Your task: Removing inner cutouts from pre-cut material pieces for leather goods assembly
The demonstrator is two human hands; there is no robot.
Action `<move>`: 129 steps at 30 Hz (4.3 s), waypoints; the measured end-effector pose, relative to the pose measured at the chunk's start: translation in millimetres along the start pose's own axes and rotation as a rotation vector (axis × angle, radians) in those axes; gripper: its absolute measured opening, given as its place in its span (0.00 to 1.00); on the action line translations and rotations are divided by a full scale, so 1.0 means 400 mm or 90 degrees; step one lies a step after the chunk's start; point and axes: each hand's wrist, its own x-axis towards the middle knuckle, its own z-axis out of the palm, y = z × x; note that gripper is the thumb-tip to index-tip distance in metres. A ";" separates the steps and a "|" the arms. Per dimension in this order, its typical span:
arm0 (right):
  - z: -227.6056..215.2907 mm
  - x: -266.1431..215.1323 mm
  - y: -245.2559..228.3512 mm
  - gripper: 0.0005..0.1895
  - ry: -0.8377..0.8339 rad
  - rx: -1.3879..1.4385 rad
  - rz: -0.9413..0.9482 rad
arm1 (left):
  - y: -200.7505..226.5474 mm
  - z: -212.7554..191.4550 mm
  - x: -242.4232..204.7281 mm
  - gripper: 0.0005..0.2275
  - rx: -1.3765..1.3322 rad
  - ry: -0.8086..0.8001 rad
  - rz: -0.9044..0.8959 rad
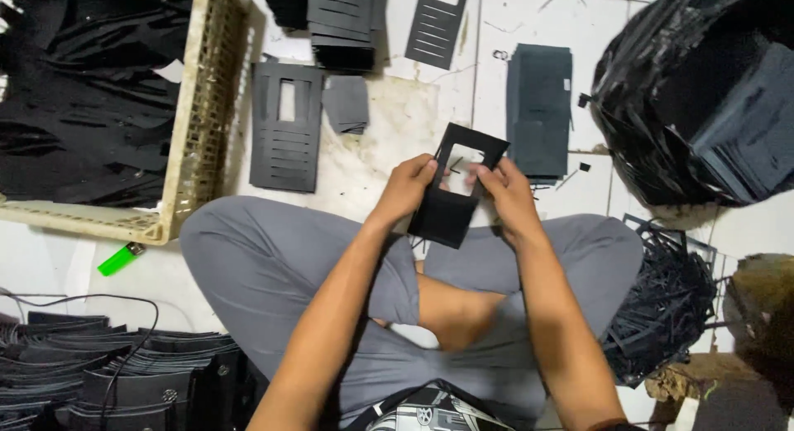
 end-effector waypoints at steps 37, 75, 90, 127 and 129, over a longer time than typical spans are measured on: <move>-0.034 0.065 -0.006 0.19 0.252 0.031 -0.140 | 0.094 -0.031 -0.042 0.15 0.297 0.073 -0.020; 0.024 -0.005 0.031 0.09 -0.056 0.031 0.027 | 0.088 -0.022 -0.039 0.09 -0.065 0.021 -0.018; 0.082 0.006 0.004 0.06 -0.082 0.182 0.070 | 0.036 -0.026 -0.026 0.08 -0.058 -0.017 0.004; 0.105 -0.049 -0.086 0.03 -0.041 -0.299 -0.393 | 0.094 -0.022 -0.071 0.06 0.075 0.147 0.176; 0.106 -0.049 -0.079 0.04 -0.059 -0.267 -0.359 | 0.090 -0.023 -0.067 0.05 0.050 0.145 0.148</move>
